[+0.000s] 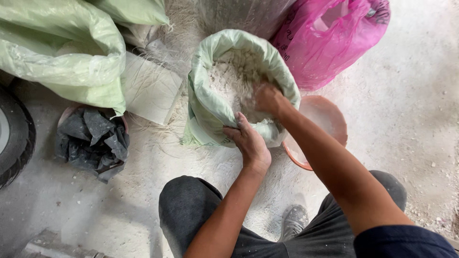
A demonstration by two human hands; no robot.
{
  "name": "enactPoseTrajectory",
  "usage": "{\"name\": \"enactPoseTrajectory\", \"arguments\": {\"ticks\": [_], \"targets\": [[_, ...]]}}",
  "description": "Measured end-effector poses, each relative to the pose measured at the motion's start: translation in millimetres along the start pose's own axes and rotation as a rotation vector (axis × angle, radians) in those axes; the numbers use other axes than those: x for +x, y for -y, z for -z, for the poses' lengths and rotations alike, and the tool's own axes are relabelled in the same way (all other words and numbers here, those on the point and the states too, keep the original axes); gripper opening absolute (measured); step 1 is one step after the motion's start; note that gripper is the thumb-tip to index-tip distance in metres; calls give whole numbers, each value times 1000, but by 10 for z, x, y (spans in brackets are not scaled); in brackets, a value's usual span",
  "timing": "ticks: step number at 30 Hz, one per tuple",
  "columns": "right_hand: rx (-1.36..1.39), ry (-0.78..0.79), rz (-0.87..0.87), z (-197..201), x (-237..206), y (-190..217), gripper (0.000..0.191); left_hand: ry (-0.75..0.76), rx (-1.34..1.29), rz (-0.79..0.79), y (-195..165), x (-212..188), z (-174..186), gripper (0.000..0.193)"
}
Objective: The person cuts a bundle of white fiber strands with a knife, submerges and agitates the fibers in a bucket of water, then scoops plaster powder from a sack into a bowl. They carry the bowl to a workbench and brush plaster paste onto ornate molded cornice pieces laid on the bench.
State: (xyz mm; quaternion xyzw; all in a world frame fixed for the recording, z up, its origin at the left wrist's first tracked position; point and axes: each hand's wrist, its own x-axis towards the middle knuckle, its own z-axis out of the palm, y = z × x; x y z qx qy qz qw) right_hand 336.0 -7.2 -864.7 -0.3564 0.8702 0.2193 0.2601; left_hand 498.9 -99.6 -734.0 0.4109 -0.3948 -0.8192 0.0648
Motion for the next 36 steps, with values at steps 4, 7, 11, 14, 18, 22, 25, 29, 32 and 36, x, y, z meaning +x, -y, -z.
{"name": "enactPoseTrajectory", "arguments": {"ticks": [4, 7, 11, 14, 18, 22, 25, 29, 32, 36], "targets": [[443, -116, -31, -221, -214, 52, 74, 7, 45, -64, 0, -17, -63, 83], [901, 53, 59, -363, -192, 46, 66, -2, 27, -32, -5, -47, -96, 84], [1854, 207, 252, -537, -61, 143, 57, -25, 48, 13, -22, -80, -125, 80], [2512, 257, 383, -586, -48, 254, 50, -30, 80, -14, -35, -77, -147, 77], [3001, 295, 457, -402, -263, 234, 49, 1, 80, 14, -38, -51, -166, 75], [2938, 210, 255, -1, -659, 92, 58, -7, 21, -3, -23, -24, -169, 77], [2979, 130, 246, 225, -937, 49, 58, -30, 32, -33, -5, -3, -171, 79], [3031, -10, 422, 322, -1185, -13, 55, -36, 16, -31, 25, 25, -172, 83], [3069, -138, 387, 271, -1380, -87, 52, -51, 32, -41, 50, 39, -164, 85], [3328, -301, 471, 17, -1779, -177, 53, -57, 19, -31, 71, 41, -150, 89]]}}
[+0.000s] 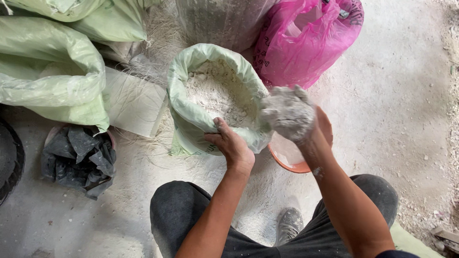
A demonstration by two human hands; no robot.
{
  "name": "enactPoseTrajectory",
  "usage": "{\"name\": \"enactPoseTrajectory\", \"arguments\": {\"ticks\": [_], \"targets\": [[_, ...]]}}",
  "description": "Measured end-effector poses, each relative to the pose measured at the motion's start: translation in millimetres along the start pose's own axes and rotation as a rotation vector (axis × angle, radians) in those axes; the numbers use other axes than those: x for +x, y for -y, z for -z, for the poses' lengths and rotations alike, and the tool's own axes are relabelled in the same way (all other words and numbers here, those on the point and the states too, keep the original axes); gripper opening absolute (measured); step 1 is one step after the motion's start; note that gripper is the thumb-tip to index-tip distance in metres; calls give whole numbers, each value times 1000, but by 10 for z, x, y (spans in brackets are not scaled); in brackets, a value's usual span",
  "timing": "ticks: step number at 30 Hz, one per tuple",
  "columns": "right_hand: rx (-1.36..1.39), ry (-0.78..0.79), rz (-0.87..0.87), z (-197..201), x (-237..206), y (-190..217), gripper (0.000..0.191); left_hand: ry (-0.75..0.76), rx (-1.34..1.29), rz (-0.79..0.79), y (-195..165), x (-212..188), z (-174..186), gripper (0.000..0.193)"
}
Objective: The person cuts a bundle of white fiber strands with a knife, submerges and agitates the fibers in a bucket of water, then scoops plaster powder from a sack into a bowl. They carry the bowl to a workbench and brush plaster paste onto ornate molded cornice pieces laid on the bench.
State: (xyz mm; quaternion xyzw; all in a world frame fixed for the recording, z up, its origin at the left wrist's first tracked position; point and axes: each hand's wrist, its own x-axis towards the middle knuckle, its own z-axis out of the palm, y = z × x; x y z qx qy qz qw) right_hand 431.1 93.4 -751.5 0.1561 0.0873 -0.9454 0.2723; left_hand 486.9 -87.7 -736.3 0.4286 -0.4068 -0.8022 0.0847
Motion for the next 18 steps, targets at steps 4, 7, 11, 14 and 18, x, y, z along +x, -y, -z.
{"name": "enactPoseTrajectory", "arguments": {"ticks": [4, 7, 11, 14, 18], "targets": [[-158, -14, 27, 414, -414, 217, 53, 10, 30, -30, -11, -17, 9, 89], [-358, -537, 141, 922, -481, 287, 49, 39, 4, 36, -35, -38, 10, 92], [-578, -698, 173, 1462, -458, 333, 44, 25, 20, 12, -62, -60, -3, 90], [-894, -784, 178, 1508, -406, 341, 41, 19, 19, 36, -70, -68, -9, 91], [-1734, -835, 183, 1145, -385, 352, 36, 39, -21, -2, -55, -60, 6, 89]]}}
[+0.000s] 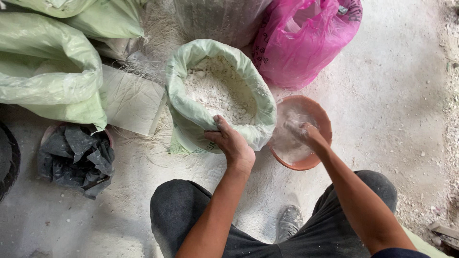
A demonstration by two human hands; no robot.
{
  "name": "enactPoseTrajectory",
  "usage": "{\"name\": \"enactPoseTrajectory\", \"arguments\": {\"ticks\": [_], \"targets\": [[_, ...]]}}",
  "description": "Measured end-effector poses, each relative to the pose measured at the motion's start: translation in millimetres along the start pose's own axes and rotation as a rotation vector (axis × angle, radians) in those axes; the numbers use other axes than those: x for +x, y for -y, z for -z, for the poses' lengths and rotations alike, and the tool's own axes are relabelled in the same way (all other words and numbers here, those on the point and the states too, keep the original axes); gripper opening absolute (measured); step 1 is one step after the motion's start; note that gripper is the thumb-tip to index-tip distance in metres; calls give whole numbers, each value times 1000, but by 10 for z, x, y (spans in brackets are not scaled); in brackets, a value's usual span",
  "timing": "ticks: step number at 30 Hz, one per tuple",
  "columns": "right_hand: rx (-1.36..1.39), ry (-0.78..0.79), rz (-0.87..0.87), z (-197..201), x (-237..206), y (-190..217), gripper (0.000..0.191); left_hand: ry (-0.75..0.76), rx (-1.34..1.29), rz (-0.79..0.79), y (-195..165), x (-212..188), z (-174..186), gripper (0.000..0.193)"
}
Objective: The person cuts a bundle of white fiber strands with a knife, submerges and agitates the fibers in a bucket of water, then scoops plaster powder from a sack into a bowl. They carry the bowl to a workbench and brush plaster paste onto ornate molded cornice pieces laid on the bench.
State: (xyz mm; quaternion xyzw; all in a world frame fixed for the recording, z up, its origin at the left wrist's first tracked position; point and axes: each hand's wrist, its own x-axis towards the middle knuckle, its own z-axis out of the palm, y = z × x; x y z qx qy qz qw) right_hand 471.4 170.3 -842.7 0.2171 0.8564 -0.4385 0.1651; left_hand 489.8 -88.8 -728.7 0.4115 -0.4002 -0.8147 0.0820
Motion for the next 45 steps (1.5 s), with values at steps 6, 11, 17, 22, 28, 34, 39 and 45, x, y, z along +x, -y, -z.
{"name": "enactPoseTrajectory", "arguments": {"ticks": [6, 11, 17, 22, 28, 34, 39, 45], "targets": [[-529, -184, 641, -281, -103, 1168, 18, -2, 48, -35, 43, 28, 29, 85], [-338, 385, 987, -1456, 615, 1668, 31, 0, 34, -6, 15, 13, 56, 88], [-697, 579, 918, -1713, 1060, 1028, 43, 7, 129, 64, -62, -42, 108, 88], [-568, 932, 651, -1541, 978, 970, 44, 1, 115, 25, -32, -63, 46, 81], [312, 1233, 377, -1691, 750, 1176, 46, -54, 80, -36, 14, -49, -13, 77], [1278, 1027, -166, -1444, 482, 1325, 47, -19, 94, 0, 41, 1, 1, 77], [1451, 892, -85, -924, 160, 1558, 48, -18, 11, -52, 85, 44, -4, 78], [1639, 792, -45, -312, -172, 1235, 48, -17, 45, -75, 109, 71, 30, 79]]}}
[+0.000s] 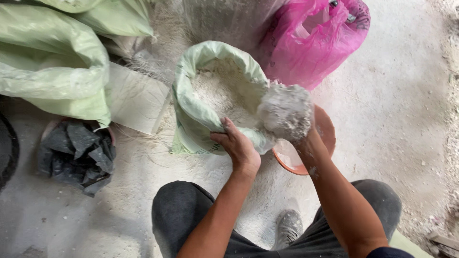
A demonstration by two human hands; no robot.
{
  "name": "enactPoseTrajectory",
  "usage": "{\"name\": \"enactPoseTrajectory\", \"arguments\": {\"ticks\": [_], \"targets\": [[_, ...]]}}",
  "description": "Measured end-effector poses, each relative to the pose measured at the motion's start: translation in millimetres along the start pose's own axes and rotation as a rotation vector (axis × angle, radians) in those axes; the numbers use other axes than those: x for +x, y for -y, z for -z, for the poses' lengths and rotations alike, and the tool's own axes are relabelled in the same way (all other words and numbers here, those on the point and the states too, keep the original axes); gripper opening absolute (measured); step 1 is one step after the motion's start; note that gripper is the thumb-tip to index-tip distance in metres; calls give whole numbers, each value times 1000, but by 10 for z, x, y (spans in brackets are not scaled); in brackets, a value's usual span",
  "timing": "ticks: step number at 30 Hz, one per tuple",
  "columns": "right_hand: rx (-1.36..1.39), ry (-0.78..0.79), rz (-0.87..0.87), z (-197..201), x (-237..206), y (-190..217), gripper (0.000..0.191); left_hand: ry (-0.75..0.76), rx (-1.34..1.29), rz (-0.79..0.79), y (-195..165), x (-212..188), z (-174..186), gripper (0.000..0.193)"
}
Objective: The person cuts a bundle of white fiber strands with a knife, submerges and agitates the fibers in a bucket of water, then scoops plaster powder from a sack into a bowl. They carry the bowl to a workbench and brush plaster paste onto ornate molded cornice pieces laid on the bench.
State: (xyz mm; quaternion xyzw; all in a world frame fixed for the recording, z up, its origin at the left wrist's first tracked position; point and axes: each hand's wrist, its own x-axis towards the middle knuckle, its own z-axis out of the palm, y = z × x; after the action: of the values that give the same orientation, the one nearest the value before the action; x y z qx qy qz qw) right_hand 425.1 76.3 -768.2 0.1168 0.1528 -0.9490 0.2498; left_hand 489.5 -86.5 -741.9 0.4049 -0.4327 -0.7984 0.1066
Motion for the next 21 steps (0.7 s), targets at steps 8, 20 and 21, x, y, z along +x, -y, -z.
{"name": "enactPoseTrajectory", "arguments": {"ticks": [8, 20, 21], "targets": [[19, -248, 184, 974, -730, 242, 48, 32, -22, 53, -36, -78, 37, 95], [-1074, -927, 32, 1499, -785, 426, 48, 44, -23, 36, -80, -104, 35, 92], [-1306, -953, -26, 1331, -762, 428, 48, 49, -16, 29, -84, -105, 38, 90]]}}
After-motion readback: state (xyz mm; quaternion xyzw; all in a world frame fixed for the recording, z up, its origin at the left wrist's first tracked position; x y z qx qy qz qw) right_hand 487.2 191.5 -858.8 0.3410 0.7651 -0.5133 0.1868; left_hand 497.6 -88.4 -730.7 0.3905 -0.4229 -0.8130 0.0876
